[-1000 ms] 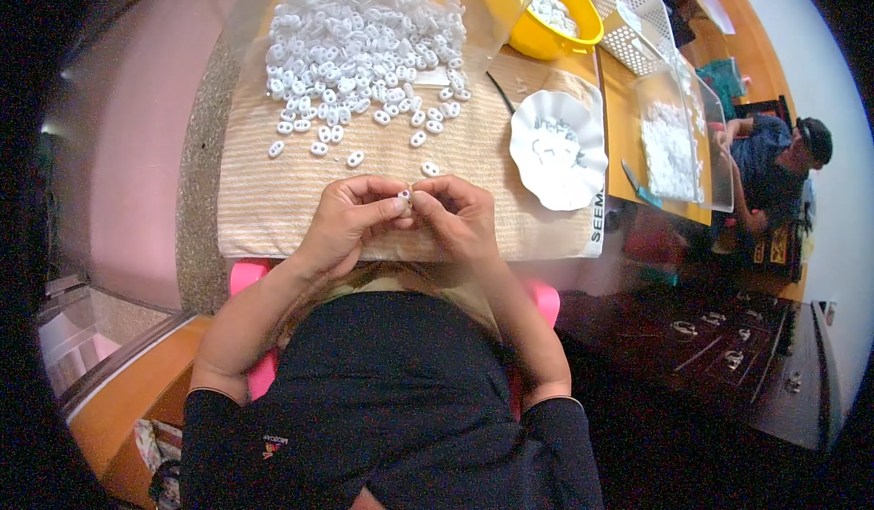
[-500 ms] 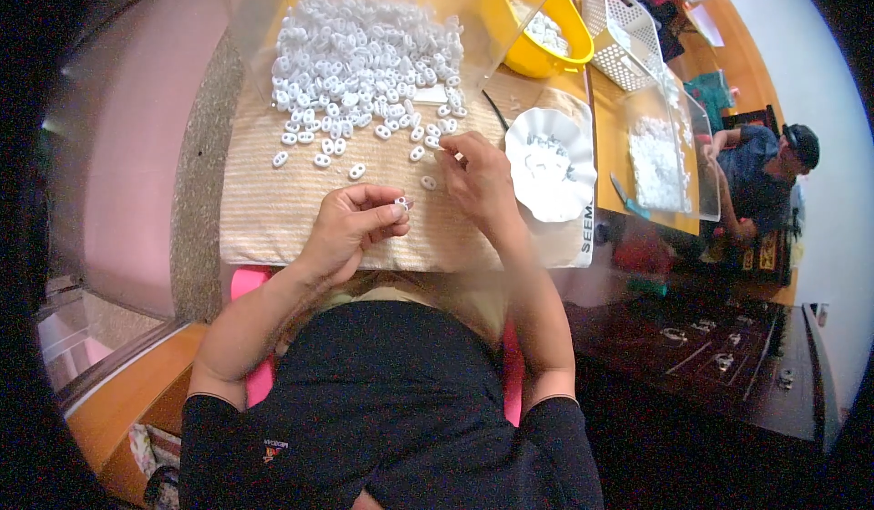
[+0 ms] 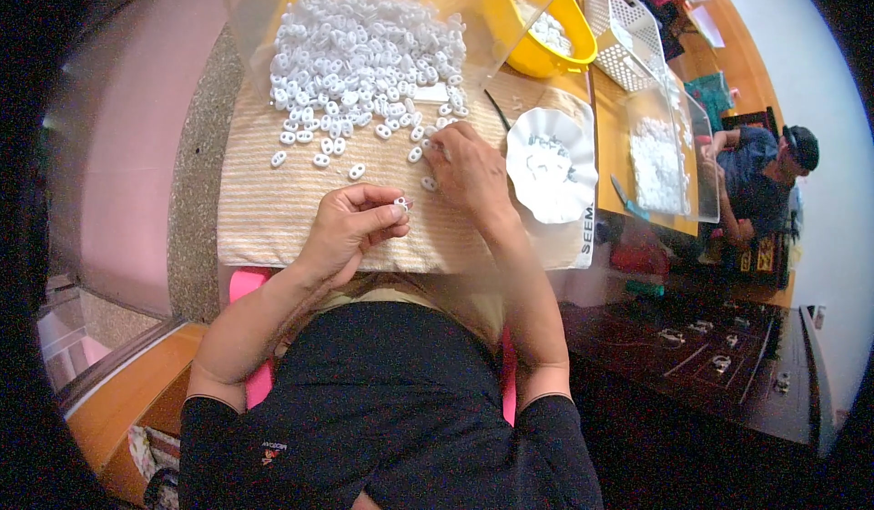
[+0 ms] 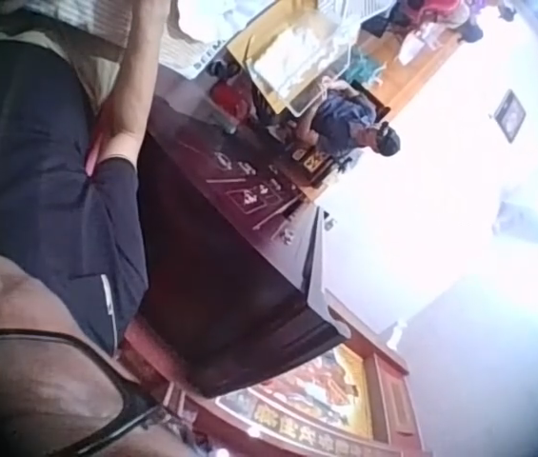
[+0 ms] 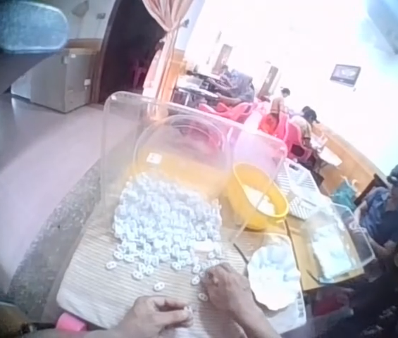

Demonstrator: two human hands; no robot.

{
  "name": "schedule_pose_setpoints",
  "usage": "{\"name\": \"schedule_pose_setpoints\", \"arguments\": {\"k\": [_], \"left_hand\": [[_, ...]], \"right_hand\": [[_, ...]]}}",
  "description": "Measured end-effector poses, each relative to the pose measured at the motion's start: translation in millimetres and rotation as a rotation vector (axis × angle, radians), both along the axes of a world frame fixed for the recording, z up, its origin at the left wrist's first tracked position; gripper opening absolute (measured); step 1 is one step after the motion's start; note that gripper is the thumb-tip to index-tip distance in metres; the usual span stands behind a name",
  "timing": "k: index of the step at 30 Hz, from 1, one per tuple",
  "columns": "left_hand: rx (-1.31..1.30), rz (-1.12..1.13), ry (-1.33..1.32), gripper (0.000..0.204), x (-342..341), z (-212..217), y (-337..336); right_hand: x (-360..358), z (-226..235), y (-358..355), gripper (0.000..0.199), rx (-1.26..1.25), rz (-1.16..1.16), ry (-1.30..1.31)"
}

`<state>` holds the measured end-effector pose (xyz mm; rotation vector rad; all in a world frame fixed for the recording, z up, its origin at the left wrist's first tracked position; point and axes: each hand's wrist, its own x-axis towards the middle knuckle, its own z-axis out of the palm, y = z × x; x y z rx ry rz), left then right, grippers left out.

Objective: Inspecting and sorting small white plastic components on a workshop table.

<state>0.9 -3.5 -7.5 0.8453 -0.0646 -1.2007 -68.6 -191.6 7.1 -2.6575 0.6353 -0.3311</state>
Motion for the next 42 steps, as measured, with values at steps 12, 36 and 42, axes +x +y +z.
{"name": "schedule_pose_setpoints", "arguments": {"k": [12,36,42], "left_hand": [[0.003,-0.015,-0.014,0.016,0.2,-4.6,-0.2],[0.016,-0.003,-0.024,0.017,1.4,-2.8,0.5],[-0.004,-0.005,-0.012,0.016,2.0,-1.9,0.6]], "right_hand": [[-2.0,-5.0,-3.1,0.015,0.103,0.012,-0.044],[22.9,11.6,1.8,0.019,0.010,0.017,0.120],[24.0,8.9,2.6,0.017,0.080,0.031,0.011]]}}
